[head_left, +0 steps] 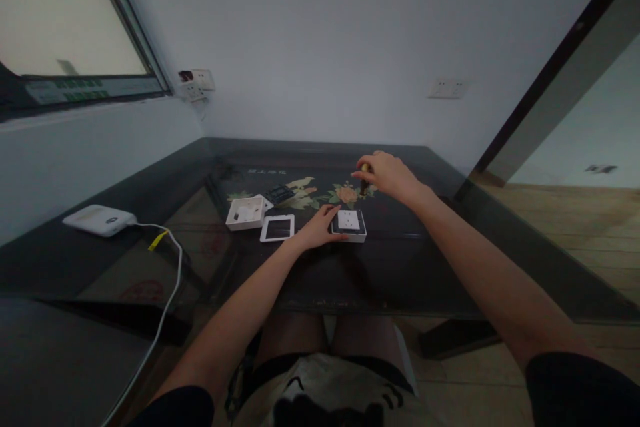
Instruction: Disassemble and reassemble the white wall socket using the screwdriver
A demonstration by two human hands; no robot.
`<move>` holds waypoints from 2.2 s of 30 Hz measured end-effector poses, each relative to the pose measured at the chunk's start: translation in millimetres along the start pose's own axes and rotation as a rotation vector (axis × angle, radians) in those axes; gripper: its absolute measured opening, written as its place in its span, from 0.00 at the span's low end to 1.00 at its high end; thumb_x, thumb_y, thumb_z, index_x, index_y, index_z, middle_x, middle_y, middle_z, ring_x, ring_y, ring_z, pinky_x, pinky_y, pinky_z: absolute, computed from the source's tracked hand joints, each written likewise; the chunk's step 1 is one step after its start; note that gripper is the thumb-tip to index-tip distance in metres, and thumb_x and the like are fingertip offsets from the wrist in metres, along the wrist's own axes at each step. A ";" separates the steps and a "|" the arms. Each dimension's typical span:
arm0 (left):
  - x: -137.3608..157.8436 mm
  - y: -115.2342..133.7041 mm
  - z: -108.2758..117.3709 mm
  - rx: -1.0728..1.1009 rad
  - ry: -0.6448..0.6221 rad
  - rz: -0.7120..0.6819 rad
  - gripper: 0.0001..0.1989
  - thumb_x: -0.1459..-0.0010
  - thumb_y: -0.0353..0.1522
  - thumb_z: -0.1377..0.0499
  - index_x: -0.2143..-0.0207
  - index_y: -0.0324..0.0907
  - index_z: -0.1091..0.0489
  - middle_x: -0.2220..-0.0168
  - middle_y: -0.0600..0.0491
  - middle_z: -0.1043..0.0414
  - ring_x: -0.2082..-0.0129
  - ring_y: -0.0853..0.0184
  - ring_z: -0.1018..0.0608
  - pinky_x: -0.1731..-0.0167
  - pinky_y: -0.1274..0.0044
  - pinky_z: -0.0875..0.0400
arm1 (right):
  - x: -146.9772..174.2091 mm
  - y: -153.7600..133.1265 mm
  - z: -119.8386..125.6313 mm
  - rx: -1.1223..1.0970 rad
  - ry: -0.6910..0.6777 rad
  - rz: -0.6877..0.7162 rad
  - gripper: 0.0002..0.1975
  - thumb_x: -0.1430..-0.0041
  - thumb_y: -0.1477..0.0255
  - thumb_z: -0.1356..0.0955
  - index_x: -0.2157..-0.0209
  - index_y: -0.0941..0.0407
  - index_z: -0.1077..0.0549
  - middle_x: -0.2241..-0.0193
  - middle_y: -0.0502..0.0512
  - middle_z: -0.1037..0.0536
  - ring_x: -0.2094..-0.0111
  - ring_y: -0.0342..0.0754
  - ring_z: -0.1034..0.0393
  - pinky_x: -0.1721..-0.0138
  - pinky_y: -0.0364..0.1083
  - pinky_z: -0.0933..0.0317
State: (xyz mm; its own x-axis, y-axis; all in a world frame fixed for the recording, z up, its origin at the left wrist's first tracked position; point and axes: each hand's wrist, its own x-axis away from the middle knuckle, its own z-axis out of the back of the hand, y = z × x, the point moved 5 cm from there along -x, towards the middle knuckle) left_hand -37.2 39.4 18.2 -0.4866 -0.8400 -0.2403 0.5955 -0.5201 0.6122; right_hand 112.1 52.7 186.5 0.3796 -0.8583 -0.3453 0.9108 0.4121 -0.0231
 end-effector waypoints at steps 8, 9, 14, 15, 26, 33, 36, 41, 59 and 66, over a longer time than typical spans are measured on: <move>0.0 -1.4 -0.8 -0.010 -0.004 -0.006 0.45 0.53 0.46 0.35 0.37 0.40 0.47 0.40 0.40 0.47 0.40 0.51 0.38 0.39 0.64 0.44 | 0.1 3.4 -3.1 -0.042 -0.044 -0.036 0.13 0.43 0.74 0.32 0.55 0.57 0.26 0.64 0.60 0.21 0.65 0.52 0.27 0.66 0.47 0.40; 0.1 -1.1 -0.7 -0.008 -0.005 -0.002 0.45 0.53 0.46 0.35 0.37 0.39 0.47 0.40 0.40 0.47 0.40 0.51 0.38 0.39 0.64 0.44 | -0.9 5.3 -2.5 -0.077 -0.106 -0.025 0.15 0.44 0.77 0.33 0.54 0.58 0.26 0.64 0.59 0.21 0.66 0.50 0.27 0.66 0.46 0.40; 0.1 1.2 0.1 0.011 0.007 -0.009 0.45 0.53 0.45 0.34 0.37 0.39 0.46 0.40 0.39 0.47 0.40 0.52 0.37 0.39 0.64 0.44 | 0.4 4.2 4.5 -0.100 -0.190 0.072 0.10 0.43 0.71 0.32 0.60 0.56 0.23 0.65 0.58 0.21 0.66 0.50 0.28 0.66 0.45 0.40; 0.0 1.2 0.1 0.011 0.008 -0.012 0.45 0.54 0.45 0.34 0.37 0.39 0.46 0.40 0.39 0.47 0.40 0.52 0.37 0.39 0.64 0.44 | 1.5 3.8 4.9 -0.072 -0.139 0.062 0.10 0.42 0.67 0.32 0.62 0.56 0.22 0.65 0.59 0.22 0.65 0.51 0.28 0.66 0.46 0.40; -1.2 -2.9 -0.8 -0.007 -0.012 -0.003 0.45 0.53 0.48 0.36 0.37 0.40 0.47 0.39 0.40 0.47 0.39 0.51 0.39 0.39 0.63 0.44 | 6.7 9.8 -6.6 -0.230 0.039 0.009 0.19 0.51 0.76 0.28 0.55 0.56 0.27 0.65 0.54 0.22 0.65 0.49 0.28 0.64 0.46 0.40; -1.0 -2.7 -1.1 -0.012 -0.005 -0.005 0.46 0.53 0.48 0.36 0.37 0.39 0.47 0.40 0.40 0.48 0.40 0.51 0.38 0.39 0.64 0.44 | 11.4 3.1 -3.5 -0.038 0.090 0.049 0.12 0.40 0.64 0.34 0.60 0.56 0.25 0.61 0.61 0.25 0.64 0.53 0.30 0.67 0.48 0.42; -1.0 -3.1 -1.0 -0.003 0.000 -0.009 0.45 0.53 0.47 0.36 0.37 0.40 0.47 0.39 0.40 0.47 0.40 0.51 0.38 0.39 0.63 0.44 | 10.3 3.7 -0.5 -0.042 0.102 0.040 0.10 0.41 0.67 0.33 0.62 0.55 0.23 0.65 0.59 0.24 0.64 0.53 0.29 0.65 0.48 0.41; -0.4 -2.7 -0.8 0.008 0.001 0.001 0.45 0.54 0.47 0.35 0.37 0.39 0.46 0.39 0.39 0.47 0.40 0.50 0.38 0.39 0.63 0.44 | 4.7 13.6 -0.5 -0.178 0.058 -0.001 0.16 0.46 0.76 0.31 0.54 0.56 0.25 0.64 0.58 0.21 0.63 0.52 0.28 0.63 0.47 0.39; -0.8 -4.7 -2.0 -0.026 0.000 -0.015 0.45 0.52 0.49 0.37 0.36 0.40 0.48 0.40 0.41 0.47 0.40 0.52 0.37 0.40 0.64 0.42 | 2.0 20.5 0.2 -0.328 0.014 0.004 0.18 0.49 0.79 0.31 0.54 0.58 0.24 0.62 0.57 0.19 0.65 0.48 0.27 0.61 0.46 0.36; 0.3 -0.9 0.7 -0.012 0.000 -0.006 0.44 0.52 0.48 0.37 0.37 0.42 0.47 0.41 0.42 0.46 0.40 0.52 0.37 0.39 0.64 0.43 | 7.0 9.7 -0.5 -0.233 0.092 0.042 0.14 0.44 0.63 0.31 0.57 0.53 0.22 0.62 0.58 0.22 0.65 0.50 0.29 0.64 0.47 0.38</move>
State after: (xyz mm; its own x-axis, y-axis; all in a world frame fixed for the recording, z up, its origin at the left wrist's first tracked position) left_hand -38.3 39.7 18.1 -0.4901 -0.8367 -0.2443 0.5999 -0.5272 0.6018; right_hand 123.5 50.9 183.4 0.3904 -0.8118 -0.4343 0.8287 0.5154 -0.2184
